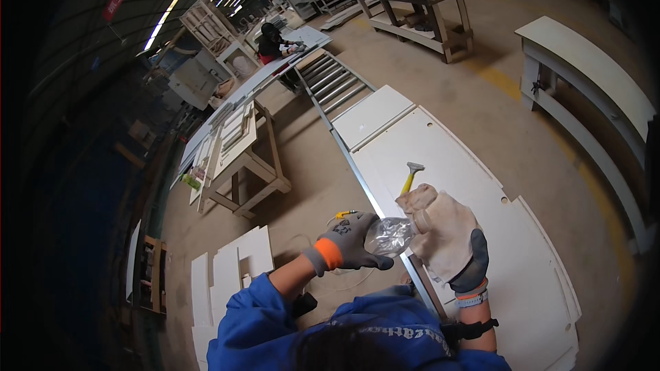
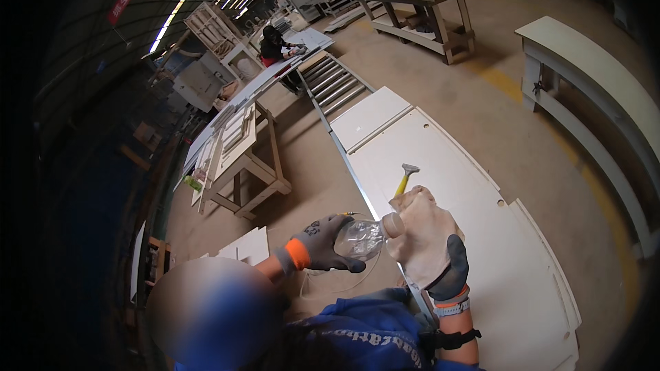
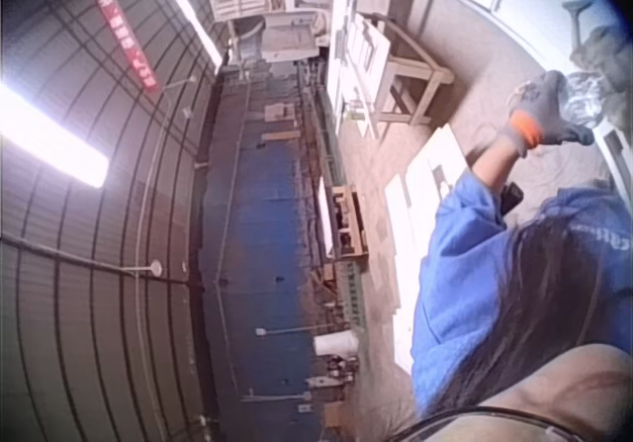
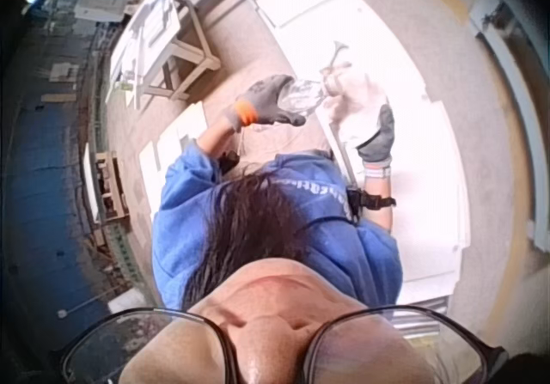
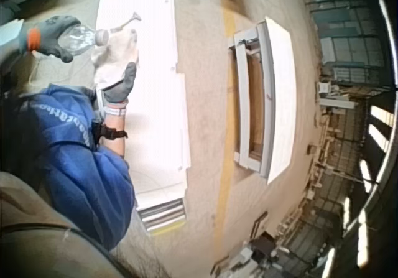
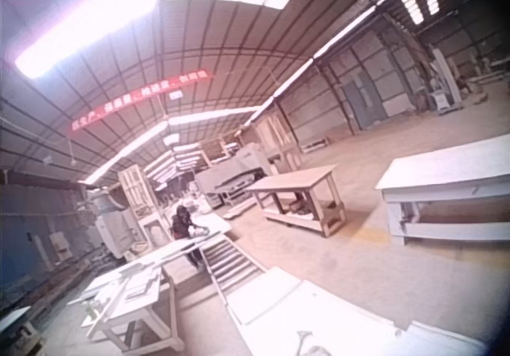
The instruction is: Cleaning wood panels with a cloth and scraper, then marking them for assembly in a furniture factory.
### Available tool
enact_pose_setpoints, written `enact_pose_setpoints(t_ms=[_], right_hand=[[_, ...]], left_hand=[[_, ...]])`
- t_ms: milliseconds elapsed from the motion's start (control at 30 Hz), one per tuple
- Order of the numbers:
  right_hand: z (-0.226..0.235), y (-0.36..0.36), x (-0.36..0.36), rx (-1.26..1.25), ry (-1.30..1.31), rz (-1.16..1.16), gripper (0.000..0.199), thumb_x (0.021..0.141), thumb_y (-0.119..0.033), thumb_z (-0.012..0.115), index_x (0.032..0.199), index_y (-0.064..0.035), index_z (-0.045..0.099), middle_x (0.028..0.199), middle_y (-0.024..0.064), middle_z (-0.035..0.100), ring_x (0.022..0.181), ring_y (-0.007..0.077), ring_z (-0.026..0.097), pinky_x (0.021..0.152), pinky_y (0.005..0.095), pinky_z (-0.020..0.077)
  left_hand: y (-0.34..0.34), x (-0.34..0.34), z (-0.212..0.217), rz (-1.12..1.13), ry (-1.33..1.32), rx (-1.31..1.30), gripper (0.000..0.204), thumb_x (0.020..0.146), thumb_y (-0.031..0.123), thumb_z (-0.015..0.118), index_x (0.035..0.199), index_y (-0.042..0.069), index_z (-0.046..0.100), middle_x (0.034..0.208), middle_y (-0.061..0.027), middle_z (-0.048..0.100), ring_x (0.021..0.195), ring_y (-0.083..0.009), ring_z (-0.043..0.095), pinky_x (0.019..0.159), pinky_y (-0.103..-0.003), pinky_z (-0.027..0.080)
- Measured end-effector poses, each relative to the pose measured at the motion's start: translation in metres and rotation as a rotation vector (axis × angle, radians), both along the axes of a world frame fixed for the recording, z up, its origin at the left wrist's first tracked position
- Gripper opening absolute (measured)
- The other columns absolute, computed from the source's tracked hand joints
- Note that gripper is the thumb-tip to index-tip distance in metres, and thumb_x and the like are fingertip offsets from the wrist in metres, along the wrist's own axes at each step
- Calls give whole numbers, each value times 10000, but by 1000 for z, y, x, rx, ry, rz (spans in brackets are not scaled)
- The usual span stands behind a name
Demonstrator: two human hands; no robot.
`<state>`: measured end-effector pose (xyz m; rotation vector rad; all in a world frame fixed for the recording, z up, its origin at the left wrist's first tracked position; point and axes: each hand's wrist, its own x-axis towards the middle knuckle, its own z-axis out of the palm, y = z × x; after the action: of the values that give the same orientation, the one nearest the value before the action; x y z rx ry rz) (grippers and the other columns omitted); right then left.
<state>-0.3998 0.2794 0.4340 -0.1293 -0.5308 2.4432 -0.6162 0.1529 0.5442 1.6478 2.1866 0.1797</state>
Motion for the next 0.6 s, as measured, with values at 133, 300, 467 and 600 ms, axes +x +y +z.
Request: enact_pose_setpoints(t_ms=[133,300,467,600], right_hand=[[3,-4,3,-195,10,41,757,905,-411,564,1478,-3,284,1369,187,478,1249,300,507,1075,427,406],[-11,-16,9,-225,161,47,774,921,-435,554,1483,14,267,1395,186,462,1259,304,497,1081,421,401],[-31,-16,18,-218,239,15,658,967,-404,477,1441,32,346,1387,203,498,1267,328,503,1071,423,408],[-34,-18,25,-228,186,-28,600,944,-367,502,1409,3,416,1358,182,537,1232,314,534,1037,401,434]], left_hand=[[5,4,3,-35,26,-23,931,608,611,827,1212,-35,539,1082,-213,635,1046,-374,618,915,-433,490],[13,9,4,1,9,-156,1037,565,590,859,1297,-55,506,1185,-248,614,1119,-374,605,980,-408,475],[21,13,-6,-68,8,-176,901,543,520,872,1192,-33,580,1099,-228,651,1023,-370,645,900,-425,509],[31,22,-6,-107,138,-257,868,597,504,841,1216,-37,562,1105,-227,640,1027,-350,644,885,-410,518]])
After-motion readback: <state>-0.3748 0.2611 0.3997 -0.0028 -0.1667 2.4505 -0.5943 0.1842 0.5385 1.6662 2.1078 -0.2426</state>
